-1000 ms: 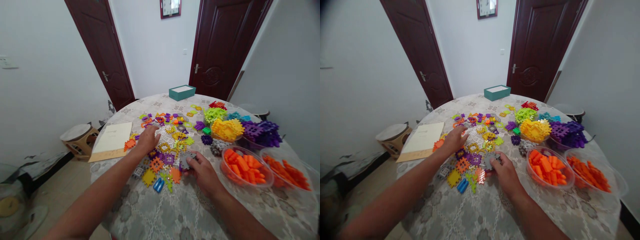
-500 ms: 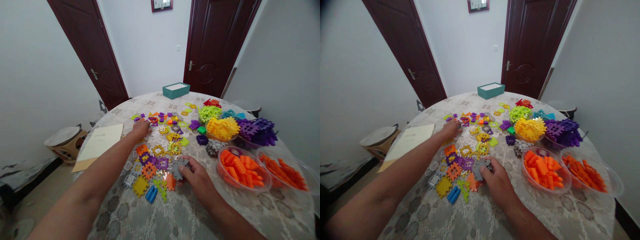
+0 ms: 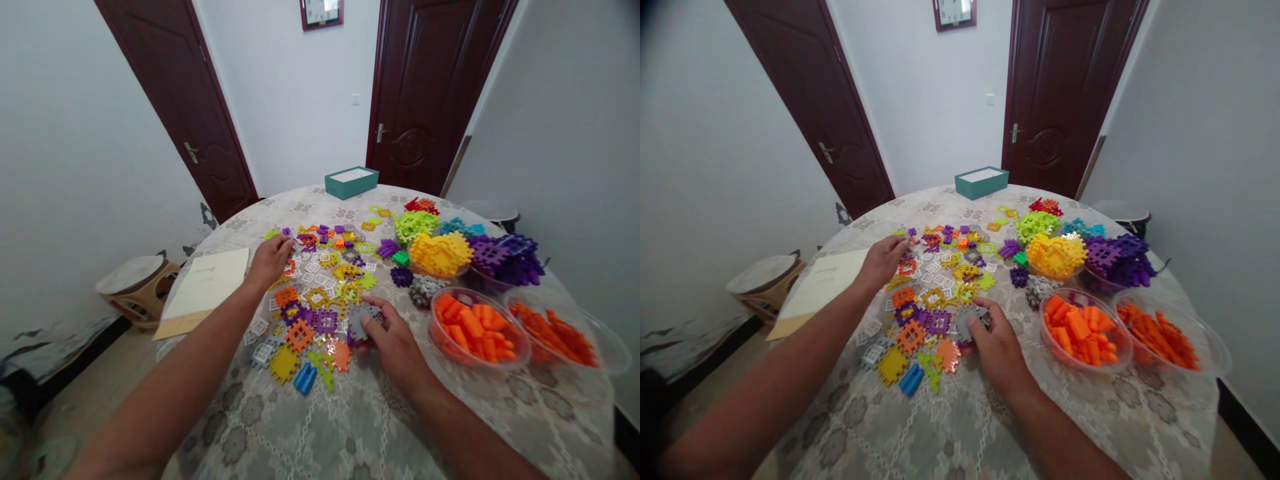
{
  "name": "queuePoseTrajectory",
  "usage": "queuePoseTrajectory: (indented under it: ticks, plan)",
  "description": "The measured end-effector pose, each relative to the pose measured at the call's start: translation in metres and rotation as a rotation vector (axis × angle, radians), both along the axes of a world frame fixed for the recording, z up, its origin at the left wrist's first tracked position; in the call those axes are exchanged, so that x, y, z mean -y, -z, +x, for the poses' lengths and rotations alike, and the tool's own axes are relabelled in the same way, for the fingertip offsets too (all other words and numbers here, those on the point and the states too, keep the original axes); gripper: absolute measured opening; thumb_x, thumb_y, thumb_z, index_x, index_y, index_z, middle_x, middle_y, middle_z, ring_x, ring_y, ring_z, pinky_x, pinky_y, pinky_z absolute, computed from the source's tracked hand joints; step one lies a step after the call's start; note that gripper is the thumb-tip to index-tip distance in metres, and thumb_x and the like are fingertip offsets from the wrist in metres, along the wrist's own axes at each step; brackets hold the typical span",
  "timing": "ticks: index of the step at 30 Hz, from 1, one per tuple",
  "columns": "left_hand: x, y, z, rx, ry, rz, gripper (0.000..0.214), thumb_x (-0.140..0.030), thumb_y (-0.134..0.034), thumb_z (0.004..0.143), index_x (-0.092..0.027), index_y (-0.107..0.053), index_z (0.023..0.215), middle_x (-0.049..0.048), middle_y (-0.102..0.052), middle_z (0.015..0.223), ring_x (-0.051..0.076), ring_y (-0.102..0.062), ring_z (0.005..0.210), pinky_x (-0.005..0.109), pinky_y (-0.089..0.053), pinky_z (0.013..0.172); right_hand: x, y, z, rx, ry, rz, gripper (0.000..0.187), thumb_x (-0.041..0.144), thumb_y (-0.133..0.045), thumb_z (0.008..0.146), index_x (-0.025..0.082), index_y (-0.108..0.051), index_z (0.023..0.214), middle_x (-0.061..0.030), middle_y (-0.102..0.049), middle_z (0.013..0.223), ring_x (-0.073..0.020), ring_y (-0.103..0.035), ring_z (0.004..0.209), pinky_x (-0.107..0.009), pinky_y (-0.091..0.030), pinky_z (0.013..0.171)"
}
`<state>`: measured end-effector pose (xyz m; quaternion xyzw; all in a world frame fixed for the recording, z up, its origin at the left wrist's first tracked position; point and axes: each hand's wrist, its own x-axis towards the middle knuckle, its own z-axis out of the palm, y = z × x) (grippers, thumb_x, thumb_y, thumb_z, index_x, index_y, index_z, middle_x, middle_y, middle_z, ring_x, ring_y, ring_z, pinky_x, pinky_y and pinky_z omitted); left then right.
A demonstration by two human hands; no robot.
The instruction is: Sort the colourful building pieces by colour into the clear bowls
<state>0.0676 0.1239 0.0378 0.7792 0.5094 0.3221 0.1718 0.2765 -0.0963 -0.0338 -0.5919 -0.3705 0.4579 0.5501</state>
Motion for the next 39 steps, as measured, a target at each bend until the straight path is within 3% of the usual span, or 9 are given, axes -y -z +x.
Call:
queuePoseTrajectory:
  ticks: [3, 6, 9, 14, 19, 23, 28, 33, 39]
  plan:
    - [0.066, -0.008, 0.004, 0.326, 0.152, -0.297, 0.029, -0.047, -0.058, 0.096, -0.020, -0.066, 0.100, 0.0028, -0.071, 0.086, 0.015, -0.063, 0.068, 0.028, -0.050, 0.062, 0.000, 0.003, -0.001, 0.020, 0.027, 0.004, 0.058, 0.052, -0.063, 0.094, 0.026, -0.053, 0.145, 0.0005, -0.070, 0.083, -0.0185, -0.070, 0.062, -0.030, -0.056, 0.057]
    - [0.125, 0.001, 0.015, 0.369, 0.258, -0.452, 0.027, -0.047, -0.062, 0.095, -0.021, -0.066, 0.099, -0.0007, -0.067, 0.078, 0.013, -0.061, 0.062, 0.026, -0.048, 0.060, 0.000, 0.005, -0.006, -0.008, -0.002, 0.016, 0.059, 0.051, -0.062, 0.094, 0.025, -0.051, 0.146, 0.0007, -0.070, 0.079, -0.0184, -0.070, 0.061, -0.030, -0.056, 0.057]
    - [0.156, 0.022, 0.027, 0.324, 0.318, -0.484, 0.027, -0.046, -0.060, 0.098, -0.021, -0.069, 0.104, -0.0016, -0.066, 0.074, 0.015, -0.061, 0.062, 0.028, -0.048, 0.061, 0.000, 0.007, -0.010, -0.047, -0.042, 0.054, 0.055, 0.050, -0.062, 0.094, 0.024, -0.053, 0.142, 0.0002, -0.071, 0.080, -0.0179, -0.068, 0.062, -0.029, -0.057, 0.056]
    - [0.162, 0.049, 0.039, 0.202, 0.296, -0.258, 0.027, -0.034, -0.063, 0.097, -0.022, -0.070, 0.121, 0.0058, -0.072, 0.110, 0.019, -0.069, 0.090, 0.033, -0.054, 0.084, -0.002, 0.012, -0.015, -0.192, -0.069, 0.096, 0.041, 0.047, -0.057, 0.092, 0.023, -0.062, 0.125, -0.0031, -0.072, 0.096, -0.0176, -0.067, 0.067, -0.028, -0.057, 0.051]
    - [0.166, 0.047, 0.046, 0.073, 0.274, -0.070, 0.025, -0.028, -0.062, 0.099, -0.020, -0.068, 0.122, 0.0070, -0.068, 0.112, 0.021, -0.065, 0.098, 0.040, -0.052, 0.094, -0.003, 0.012, -0.017, -0.237, -0.046, 0.104, 0.038, 0.049, -0.055, 0.094, 0.025, -0.064, 0.121, -0.0019, -0.071, 0.096, -0.0172, -0.064, 0.066, -0.028, -0.055, 0.051]
    - [0.172, 0.043, 0.053, 0.025, 0.312, 0.039, 0.022, -0.024, -0.061, 0.100, -0.020, -0.067, 0.121, 0.0082, -0.067, 0.114, 0.024, -0.063, 0.111, 0.043, -0.051, 0.101, 0.000, 0.007, -0.014, -0.105, -0.036, 0.129, 0.038, 0.054, -0.056, 0.096, 0.025, -0.065, 0.120, -0.0019, -0.071, 0.095, -0.0181, -0.065, 0.071, -0.028, -0.055, 0.055]
    - [0.174, 0.040, 0.055, 0.013, 0.339, 0.052, 0.026, -0.025, -0.059, 0.100, -0.020, -0.063, 0.125, 0.0105, -0.066, 0.122, 0.025, -0.063, 0.119, 0.046, -0.051, 0.106, 0.001, 0.006, -0.008, 0.002, -0.038, 0.125, 0.041, 0.057, -0.052, 0.098, 0.025, -0.065, 0.121, -0.0031, -0.072, 0.098, -0.0204, -0.067, 0.078, -0.030, -0.056, 0.062]
    - [0.176, 0.038, 0.050, -0.040, 0.483, -0.030, 0.064, -0.027, -0.078, 0.086, -0.026, -0.052, 0.144, 0.0121, -0.060, 0.145, 0.030, -0.056, 0.137, 0.050, -0.044, 0.118, 0.000, 0.006, -0.005, 0.142, 0.012, 0.209, 0.036, 0.051, -0.053, 0.100, 0.025, -0.073, 0.116, -0.0050, -0.074, 0.113, -0.0237, -0.066, 0.110, -0.037, -0.050, 0.101]
    - [0.186, 0.040, 0.057, -0.077, 0.455, -0.060, 0.068, -0.024, -0.075, 0.086, -0.027, -0.047, 0.148, 0.0147, -0.059, 0.148, 0.032, -0.056, 0.139, 0.053, -0.044, 0.118, 0.001, 0.005, -0.007, 0.104, 0.014, 0.192, 0.038, 0.052, -0.054, 0.099, 0.027, -0.074, 0.119, -0.0046, -0.075, 0.119, -0.0246, -0.066, 0.113, -0.039, -0.048, 0.106]
